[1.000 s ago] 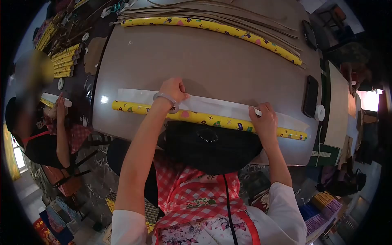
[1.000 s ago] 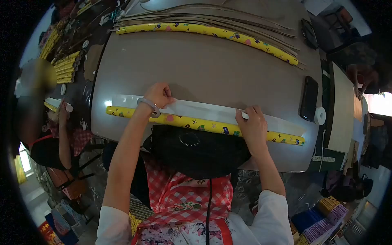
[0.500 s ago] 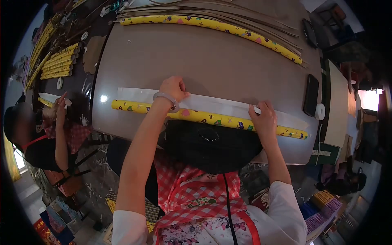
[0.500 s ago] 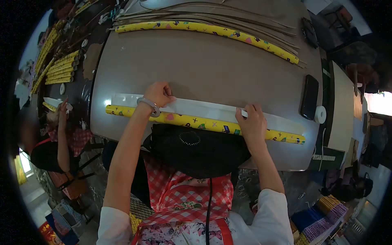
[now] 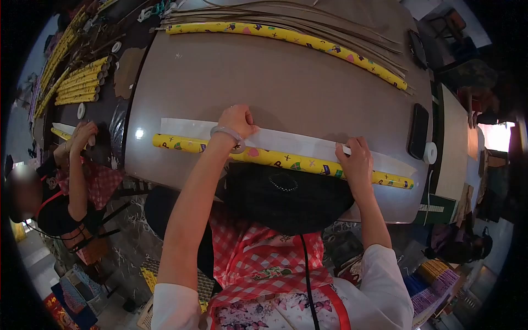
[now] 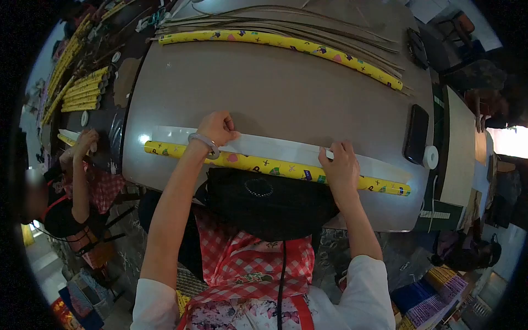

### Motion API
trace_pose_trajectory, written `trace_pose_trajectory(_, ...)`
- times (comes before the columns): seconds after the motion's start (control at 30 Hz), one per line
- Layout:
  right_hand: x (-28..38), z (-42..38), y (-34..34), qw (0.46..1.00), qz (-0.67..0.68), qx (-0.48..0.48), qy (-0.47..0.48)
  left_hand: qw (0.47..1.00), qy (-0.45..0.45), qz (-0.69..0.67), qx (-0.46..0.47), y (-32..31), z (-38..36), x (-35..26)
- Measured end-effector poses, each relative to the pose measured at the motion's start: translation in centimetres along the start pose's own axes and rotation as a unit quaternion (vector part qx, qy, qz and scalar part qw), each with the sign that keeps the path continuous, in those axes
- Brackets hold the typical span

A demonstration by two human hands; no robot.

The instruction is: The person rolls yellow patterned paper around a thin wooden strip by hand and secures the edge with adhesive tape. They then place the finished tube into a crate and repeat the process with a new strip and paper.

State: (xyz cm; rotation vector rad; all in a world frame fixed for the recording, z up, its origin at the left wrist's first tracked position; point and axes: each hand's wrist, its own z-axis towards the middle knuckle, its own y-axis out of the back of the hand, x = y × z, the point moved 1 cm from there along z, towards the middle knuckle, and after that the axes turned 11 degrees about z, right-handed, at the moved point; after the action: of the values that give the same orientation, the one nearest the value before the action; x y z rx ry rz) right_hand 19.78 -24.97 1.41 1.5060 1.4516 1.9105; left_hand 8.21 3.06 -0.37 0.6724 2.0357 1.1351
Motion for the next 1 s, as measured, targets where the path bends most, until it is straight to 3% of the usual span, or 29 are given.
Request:
trace_pose_trajectory(0.2, -0.5, -0.1, -0.6, 0.997, 0.030, -0.056, 0.051, 0.999, 0.019, -0.012, 0.029, 0.5, -0.2, -0.3)
trace_pose_trajectory(0.3, 0.2, 0.0, 0.0, 1.000, -0.009, -0.001, -0.002, 1.000, 0.015, -0.006, 0.027, 0.6, -0.2, -0.4)
trace_pose_trajectory(0.4, 0.1, 0.0, -0.1, 1.000, -0.002, -0.006, 0.004, 0.996, 0.043, -0.022, 0.072, 1.2, -0.3, -0.8)
trace_pose_trajectory(0.53, 0.3, 0.0, -0.1, 1.000, -0.001, -0.010, 0.009, 0.997, 0.038, -0.032, 0.064, 0.6, -0.2, -0.4)
trace_pose_trajectory(0.73, 0.1, 0.3, -0.3, 1.000, 0.016, -0.019, 0.008, 0.999, -0.005, -0.041, 0.028, 0.5, -1.0, -0.1)
trace_pose_trajectory(0.9, 0.4, 0.1, -0.5, 0.999, -0.007, 0.012, -0.033, 0.992, -0.077, -0.054, -0.085, -0.9, -1.9, 0.3)
trace_pose_trajectory(1.0, 0.9, -0.1, -0.4, 1.000, 0.010, -0.002, -0.026, 0.990, -0.074, -0.075, -0.091, -1.1, -2.0, 0.2)
